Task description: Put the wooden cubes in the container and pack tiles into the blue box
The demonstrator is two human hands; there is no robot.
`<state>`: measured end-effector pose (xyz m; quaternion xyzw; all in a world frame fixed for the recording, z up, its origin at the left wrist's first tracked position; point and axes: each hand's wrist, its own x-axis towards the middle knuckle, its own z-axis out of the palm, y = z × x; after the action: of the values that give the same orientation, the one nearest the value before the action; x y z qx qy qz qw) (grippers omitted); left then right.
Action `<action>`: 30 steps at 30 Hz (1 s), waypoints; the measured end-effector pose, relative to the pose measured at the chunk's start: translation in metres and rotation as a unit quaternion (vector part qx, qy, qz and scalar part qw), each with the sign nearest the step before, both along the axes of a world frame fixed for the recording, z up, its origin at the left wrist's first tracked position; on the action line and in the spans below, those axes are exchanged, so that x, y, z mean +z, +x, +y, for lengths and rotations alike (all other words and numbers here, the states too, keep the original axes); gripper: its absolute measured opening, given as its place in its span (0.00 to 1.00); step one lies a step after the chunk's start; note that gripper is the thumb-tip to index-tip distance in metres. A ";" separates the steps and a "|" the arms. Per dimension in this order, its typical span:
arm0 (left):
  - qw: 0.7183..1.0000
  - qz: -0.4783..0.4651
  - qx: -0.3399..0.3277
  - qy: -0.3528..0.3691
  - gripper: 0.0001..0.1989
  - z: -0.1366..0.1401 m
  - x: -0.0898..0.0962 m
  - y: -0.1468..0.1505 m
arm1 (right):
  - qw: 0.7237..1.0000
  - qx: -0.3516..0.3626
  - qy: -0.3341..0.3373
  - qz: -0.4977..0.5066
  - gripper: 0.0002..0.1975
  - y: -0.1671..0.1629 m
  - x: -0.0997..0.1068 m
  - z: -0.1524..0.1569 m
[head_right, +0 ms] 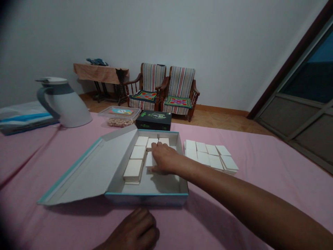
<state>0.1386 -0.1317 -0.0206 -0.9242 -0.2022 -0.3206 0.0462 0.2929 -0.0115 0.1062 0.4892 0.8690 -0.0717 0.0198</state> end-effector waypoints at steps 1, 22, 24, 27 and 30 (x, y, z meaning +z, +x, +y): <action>1.000 0.004 0.002 -0.002 0.11 -0.001 0.001 0.000 | 1.000 -0.003 0.012 0.003 0.31 0.004 0.009 -0.004; 1.000 0.006 0.002 -0.011 0.11 0.000 0.002 0.001 | 0.978 0.035 -0.142 -0.146 0.15 -0.010 -0.006 -0.012; 1.000 0.007 0.001 -0.011 0.11 0.000 0.003 0.001 | 0.981 0.028 -0.139 -0.135 0.16 -0.010 -0.007 -0.012; 1.000 0.013 -0.001 -0.016 0.12 0.000 0.003 0.001 | 0.981 0.019 -0.147 -0.127 0.16 -0.008 -0.010 -0.011; 1.000 0.013 -0.001 -0.016 0.12 0.000 0.002 0.001 | 0.984 0.028 -0.140 -0.109 0.16 -0.007 -0.015 -0.010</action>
<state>0.1391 -0.1316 -0.0186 -0.9290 -0.2063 -0.3055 0.0334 0.2860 -0.0211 0.0909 0.4618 0.8564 -0.1388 0.1844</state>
